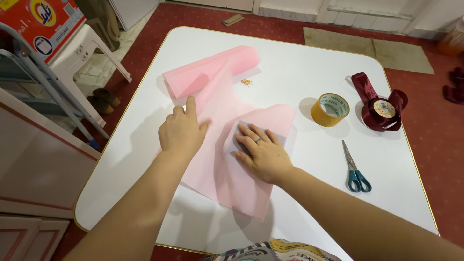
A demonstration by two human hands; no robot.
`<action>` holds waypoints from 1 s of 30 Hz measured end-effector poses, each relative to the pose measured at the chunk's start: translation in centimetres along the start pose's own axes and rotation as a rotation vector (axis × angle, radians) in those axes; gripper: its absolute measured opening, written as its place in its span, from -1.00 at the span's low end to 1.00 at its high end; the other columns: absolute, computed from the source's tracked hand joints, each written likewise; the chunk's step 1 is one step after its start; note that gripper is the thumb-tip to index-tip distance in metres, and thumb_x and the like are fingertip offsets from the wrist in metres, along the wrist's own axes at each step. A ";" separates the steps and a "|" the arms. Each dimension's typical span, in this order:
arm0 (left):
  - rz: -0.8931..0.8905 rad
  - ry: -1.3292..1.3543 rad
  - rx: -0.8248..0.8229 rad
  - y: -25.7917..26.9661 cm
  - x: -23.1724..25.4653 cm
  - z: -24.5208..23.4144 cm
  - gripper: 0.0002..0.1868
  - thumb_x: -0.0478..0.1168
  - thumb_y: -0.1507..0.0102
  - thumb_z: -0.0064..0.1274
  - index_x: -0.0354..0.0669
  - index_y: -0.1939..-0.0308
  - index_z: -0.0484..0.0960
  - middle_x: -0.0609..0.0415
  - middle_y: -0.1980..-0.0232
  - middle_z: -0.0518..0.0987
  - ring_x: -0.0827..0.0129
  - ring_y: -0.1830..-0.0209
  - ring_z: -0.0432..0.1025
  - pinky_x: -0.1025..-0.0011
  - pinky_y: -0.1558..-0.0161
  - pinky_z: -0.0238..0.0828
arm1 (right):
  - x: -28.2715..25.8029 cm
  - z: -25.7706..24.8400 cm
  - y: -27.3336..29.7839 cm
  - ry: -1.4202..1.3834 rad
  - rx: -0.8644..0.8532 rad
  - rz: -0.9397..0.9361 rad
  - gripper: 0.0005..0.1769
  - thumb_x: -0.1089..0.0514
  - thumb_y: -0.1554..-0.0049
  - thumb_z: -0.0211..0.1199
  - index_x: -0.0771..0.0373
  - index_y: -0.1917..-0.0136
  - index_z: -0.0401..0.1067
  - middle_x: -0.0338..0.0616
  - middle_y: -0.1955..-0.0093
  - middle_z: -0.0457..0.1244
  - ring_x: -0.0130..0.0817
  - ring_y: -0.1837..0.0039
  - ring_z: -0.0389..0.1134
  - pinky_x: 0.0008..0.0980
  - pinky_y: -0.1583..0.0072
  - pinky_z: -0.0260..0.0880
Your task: The person places a small black pouch into a black box, closes the box, and wraps it in pink tissue paper. They fold the paper around the box, cut a piece of yellow tape with scissors, and apply the tape to secure the wrapping.
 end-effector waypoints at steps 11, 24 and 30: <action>0.154 -0.001 0.295 0.5 1.6 -5.1 -0.73 -0.36 -0.18 0.08 -0.20 0.05 0.49 -0.10 0.01 0.52 0.04 0.19 0.56 0.13 0.27 0.53 | 0.5 -1.4 -0.1 0.004 0.042 0.030 -0.49 -0.24 -0.18 0.13 -0.21 -0.37 0.38 -0.06 -0.47 0.08 -0.04 -0.50 0.04 -0.04 -0.44 0.02; 0.234 0.507 -0.078 6.8 14.2 -3.3 -0.79 -0.08 -0.23 0.08 -0.14 0.33 0.63 -0.10 0.21 0.64 -0.08 0.20 0.52 0.01 0.16 0.44 | 6.0 0.0 -0.7 -0.473 0.042 0.131 -0.46 0.09 -0.05 0.23 0.21 -0.30 0.39 -0.05 -0.28 0.31 -0.09 -0.33 0.32 -0.18 -0.30 0.33; 0.167 0.622 -0.305 7.4 15.4 -0.9 -0.68 0.03 -0.22 0.08 -0.18 0.33 0.61 -0.03 0.24 0.65 0.09 0.25 0.56 0.12 0.20 0.48 | 10.7 0.9 2.0 -1.498 0.088 0.498 -0.49 0.13 -0.15 0.08 0.22 -0.37 0.37 -0.09 -0.31 0.34 -0.24 -0.31 0.35 -0.20 -0.32 0.32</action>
Point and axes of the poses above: each hand's wrist, its own y-axis away from the middle knuckle, its own z-axis out of the palm, x = y × z, the point moved 8 cm from there along -y, towards the middle knuckle
